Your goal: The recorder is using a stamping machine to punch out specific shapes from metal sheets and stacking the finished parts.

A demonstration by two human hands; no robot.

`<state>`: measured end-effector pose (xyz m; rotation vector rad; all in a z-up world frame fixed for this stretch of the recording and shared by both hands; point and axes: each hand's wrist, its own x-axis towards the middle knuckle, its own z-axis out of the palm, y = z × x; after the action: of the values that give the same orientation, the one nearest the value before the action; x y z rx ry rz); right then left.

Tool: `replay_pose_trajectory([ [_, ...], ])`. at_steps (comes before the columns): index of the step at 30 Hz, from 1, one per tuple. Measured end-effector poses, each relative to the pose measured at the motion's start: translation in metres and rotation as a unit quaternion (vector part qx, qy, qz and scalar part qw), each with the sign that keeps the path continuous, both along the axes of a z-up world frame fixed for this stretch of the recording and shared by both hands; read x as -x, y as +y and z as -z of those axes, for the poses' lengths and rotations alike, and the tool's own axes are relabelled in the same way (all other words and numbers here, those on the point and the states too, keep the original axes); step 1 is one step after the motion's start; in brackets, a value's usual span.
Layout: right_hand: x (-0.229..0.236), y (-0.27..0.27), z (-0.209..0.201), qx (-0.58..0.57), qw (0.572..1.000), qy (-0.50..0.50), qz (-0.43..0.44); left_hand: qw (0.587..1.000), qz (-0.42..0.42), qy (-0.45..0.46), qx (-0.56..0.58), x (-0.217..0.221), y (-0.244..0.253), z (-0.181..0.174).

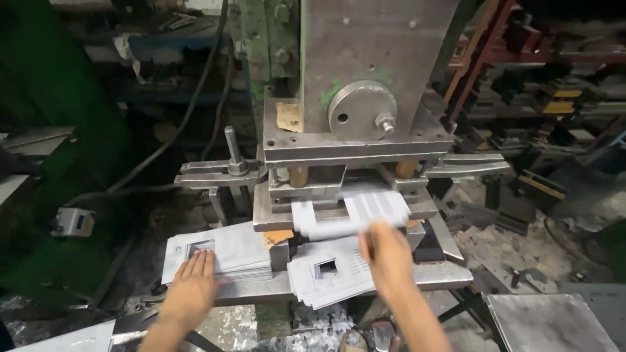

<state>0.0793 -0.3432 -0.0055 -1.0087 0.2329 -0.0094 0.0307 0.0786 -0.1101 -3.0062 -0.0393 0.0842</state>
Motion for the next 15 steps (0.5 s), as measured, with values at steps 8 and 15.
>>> replay_pose_trajectory([
  [8, 0.088, -0.015, 0.064, 0.069, 0.993, 0.092, 0.013, 0.979, 0.017, 0.181, 0.089, 0.0, -0.007, -0.141],
  [15, 0.113, 0.007, 0.134, 0.159, 0.958, 0.156, -0.179, 0.936, 0.019, 0.254, 0.243, 0.056, -0.037, -0.213],
])
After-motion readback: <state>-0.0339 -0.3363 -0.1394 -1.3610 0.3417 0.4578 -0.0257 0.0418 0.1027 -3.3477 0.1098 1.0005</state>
